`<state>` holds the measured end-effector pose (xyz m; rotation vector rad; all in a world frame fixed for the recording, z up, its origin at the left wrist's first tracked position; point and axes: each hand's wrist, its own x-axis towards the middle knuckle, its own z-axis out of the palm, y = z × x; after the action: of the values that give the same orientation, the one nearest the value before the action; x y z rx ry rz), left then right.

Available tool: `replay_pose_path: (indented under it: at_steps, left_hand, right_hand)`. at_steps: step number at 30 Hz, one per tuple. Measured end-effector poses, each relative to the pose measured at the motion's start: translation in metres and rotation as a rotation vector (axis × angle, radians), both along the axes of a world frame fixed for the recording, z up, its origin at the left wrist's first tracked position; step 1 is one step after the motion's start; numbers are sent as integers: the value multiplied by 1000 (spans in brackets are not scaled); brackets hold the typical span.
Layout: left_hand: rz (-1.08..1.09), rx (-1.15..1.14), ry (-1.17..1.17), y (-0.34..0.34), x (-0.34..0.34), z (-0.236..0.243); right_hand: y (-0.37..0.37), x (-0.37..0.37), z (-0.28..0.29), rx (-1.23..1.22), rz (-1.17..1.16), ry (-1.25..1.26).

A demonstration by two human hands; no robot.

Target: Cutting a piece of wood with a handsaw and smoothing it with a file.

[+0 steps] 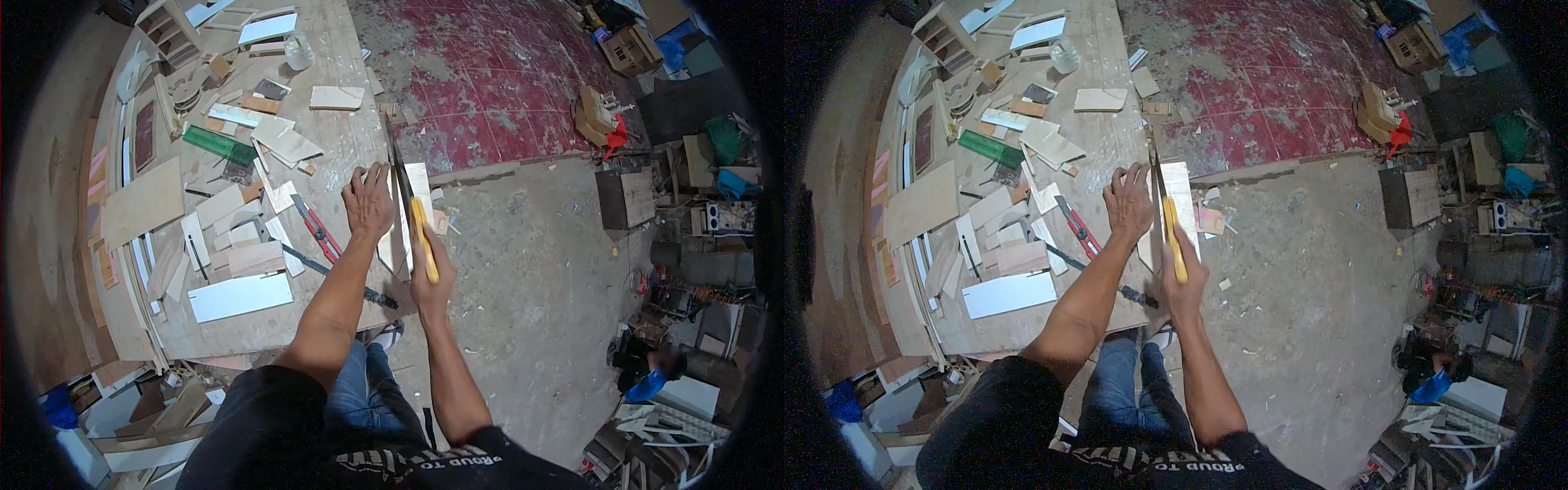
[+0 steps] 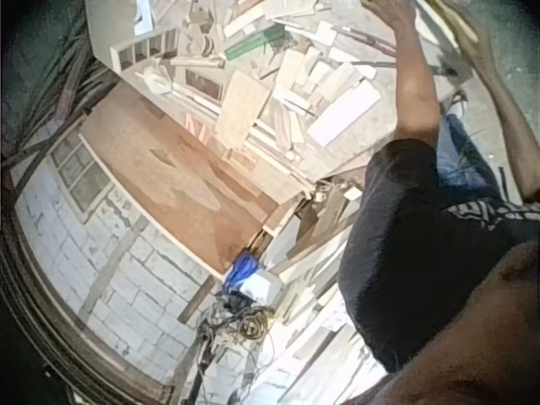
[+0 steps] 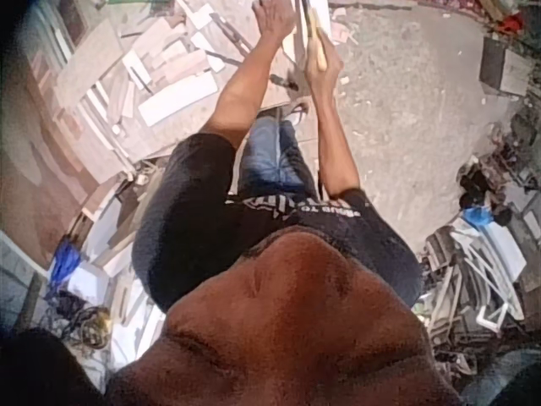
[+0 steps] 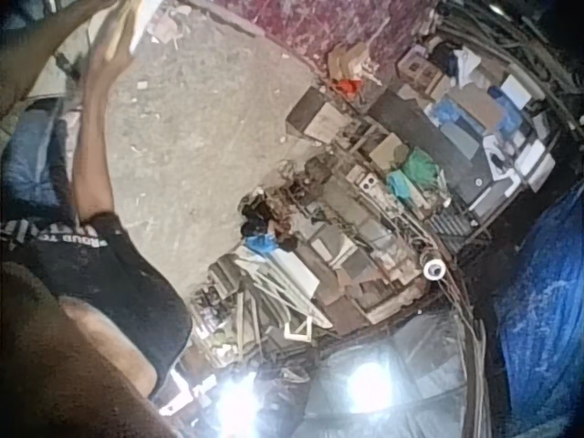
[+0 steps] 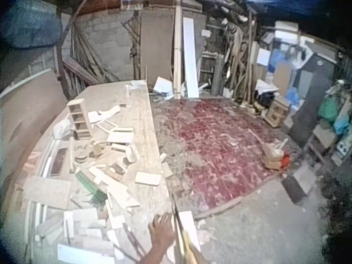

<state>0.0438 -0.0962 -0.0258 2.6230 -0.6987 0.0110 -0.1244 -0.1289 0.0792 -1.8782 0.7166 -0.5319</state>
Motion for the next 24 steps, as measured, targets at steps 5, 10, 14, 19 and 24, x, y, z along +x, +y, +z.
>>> replay_pose_path:
  at_steps: [5,10,14,19,24]
  left_hand:
    - [39,19,-13,18,5,-8]
    - [26,26,-51,11,6,-9]
    - [4,18,-60,9,8,-10]
    - [24,36,-63,21,9,1]
    - [4,-22,-35,0,0,-3]
  right_hand:
    - [38,-44,-2,-15,6,0]
    - [17,10,1,-61,-5,-42]
    - [16,6,3,7,-26,-2]
    - [32,-37,16,-63,10,7]
    - [-6,32,-2,-83,-25,-79]
